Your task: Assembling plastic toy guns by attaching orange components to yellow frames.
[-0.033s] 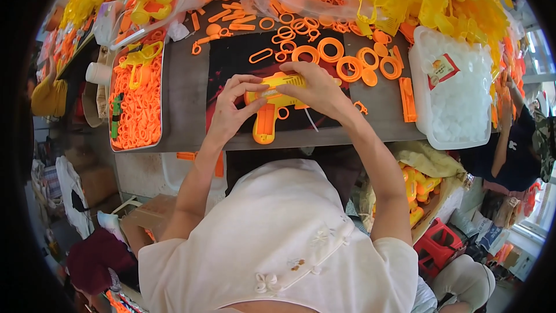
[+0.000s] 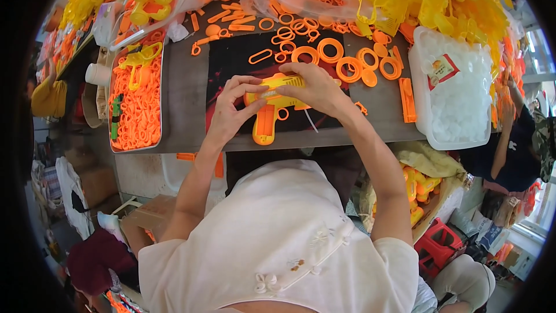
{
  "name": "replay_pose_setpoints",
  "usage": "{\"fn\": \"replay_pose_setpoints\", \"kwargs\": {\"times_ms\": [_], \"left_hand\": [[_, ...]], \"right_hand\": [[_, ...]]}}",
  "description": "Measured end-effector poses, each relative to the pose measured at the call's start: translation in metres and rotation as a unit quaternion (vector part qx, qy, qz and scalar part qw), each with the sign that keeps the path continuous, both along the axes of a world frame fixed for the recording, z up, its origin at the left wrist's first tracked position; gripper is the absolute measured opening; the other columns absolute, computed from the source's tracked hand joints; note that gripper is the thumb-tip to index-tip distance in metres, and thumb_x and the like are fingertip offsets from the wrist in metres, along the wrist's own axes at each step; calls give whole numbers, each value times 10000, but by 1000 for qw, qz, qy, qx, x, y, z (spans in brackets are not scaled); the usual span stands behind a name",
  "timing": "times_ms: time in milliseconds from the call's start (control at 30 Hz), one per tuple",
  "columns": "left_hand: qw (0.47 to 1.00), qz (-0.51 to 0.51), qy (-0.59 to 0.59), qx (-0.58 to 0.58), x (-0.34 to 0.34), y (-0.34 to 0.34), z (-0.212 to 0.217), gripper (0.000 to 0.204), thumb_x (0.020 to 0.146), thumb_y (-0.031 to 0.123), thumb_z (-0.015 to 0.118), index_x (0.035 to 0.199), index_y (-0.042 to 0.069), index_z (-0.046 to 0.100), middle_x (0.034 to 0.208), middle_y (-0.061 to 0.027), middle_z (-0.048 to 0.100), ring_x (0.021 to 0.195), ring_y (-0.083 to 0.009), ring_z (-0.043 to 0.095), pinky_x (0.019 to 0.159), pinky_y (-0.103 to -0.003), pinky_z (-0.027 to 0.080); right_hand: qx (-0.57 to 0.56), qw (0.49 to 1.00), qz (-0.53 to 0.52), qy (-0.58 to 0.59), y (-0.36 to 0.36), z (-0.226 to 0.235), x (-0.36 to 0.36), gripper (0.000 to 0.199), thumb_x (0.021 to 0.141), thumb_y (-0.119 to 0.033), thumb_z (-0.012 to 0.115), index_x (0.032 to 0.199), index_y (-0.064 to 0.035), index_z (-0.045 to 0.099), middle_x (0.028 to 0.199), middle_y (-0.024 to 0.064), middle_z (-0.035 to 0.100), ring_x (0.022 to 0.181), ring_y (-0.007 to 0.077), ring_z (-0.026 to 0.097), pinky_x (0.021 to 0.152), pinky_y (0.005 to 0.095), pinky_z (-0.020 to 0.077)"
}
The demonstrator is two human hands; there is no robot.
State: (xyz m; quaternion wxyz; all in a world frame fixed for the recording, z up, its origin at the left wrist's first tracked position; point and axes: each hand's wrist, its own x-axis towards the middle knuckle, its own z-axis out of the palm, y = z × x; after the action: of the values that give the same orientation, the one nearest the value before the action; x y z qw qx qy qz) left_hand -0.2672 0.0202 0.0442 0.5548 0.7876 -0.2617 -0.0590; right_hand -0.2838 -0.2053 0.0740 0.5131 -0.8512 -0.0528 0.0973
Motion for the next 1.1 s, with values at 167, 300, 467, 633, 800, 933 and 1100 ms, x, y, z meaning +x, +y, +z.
{"fn": "replay_pose_setpoints", "kwargs": {"times_ms": [167,300,467,633,800,933,1100], "left_hand": [[1000,-5,-22,-3,0,-4,5,278,765,77,745,1040,99,713,1091,-39,588,1035,-209,486,921,-318,406],[1000,-6,-7,17,-1,-1,-2,254,787,72,732,1039,93,711,1100,-48,585,1035,-207,502,922,-313,414],[888,-26,257,-380,-10,22,-6,540,893,34,613,1401,65,433,1371,-75,470,1288,-193,440,1079,-348,362],[950,5,151,-273,-16,22,-25,667,885,139,677,1448,70,327,1369,-64,454,1255,-183,463,1060,-359,376],[997,32,50,-58,-2,51,25,602,810,183,751,1346,81,496,1218,-69,575,1129,-216,568,973,-368,436],[953,29,-174,246,-3,35,36,596,697,251,795,1245,116,604,1156,-83,585,1071,-262,567,941,-377,427],[970,-22,-158,183,10,19,21,470,776,236,731,1200,75,609,1171,-84,542,1060,-272,544,899,-380,426]], "right_hand": [[-38,999,13,22,0,-15,5,494,814,-276,733,1188,15,593,1051,138,644,990,232,619,870,334,478],[-109,988,61,-91,-2,-10,-6,575,759,-299,778,1229,-34,578,1117,126,612,1045,250,565,899,355,449],[38,993,48,-101,-1,-7,-18,665,743,-250,800,1315,-57,519,1238,84,548,1196,233,470,1031,362,379],[217,971,22,-96,48,-7,3,382,947,-269,563,1235,-18,581,1225,102,535,1258,220,424,1075,357,315],[-276,889,-33,-365,29,-47,61,202,872,-220,622,1039,-118,674,1091,34,595,1102,238,493,1017,411,309],[-361,851,20,-380,22,-49,73,165,796,-199,688,945,-128,683,906,12,639,1049,224,517,1021,423,284],[158,980,-47,-111,21,5,30,38,836,-52,659,874,-47,655,757,45,612,717,148,538,618,262,431]]}}
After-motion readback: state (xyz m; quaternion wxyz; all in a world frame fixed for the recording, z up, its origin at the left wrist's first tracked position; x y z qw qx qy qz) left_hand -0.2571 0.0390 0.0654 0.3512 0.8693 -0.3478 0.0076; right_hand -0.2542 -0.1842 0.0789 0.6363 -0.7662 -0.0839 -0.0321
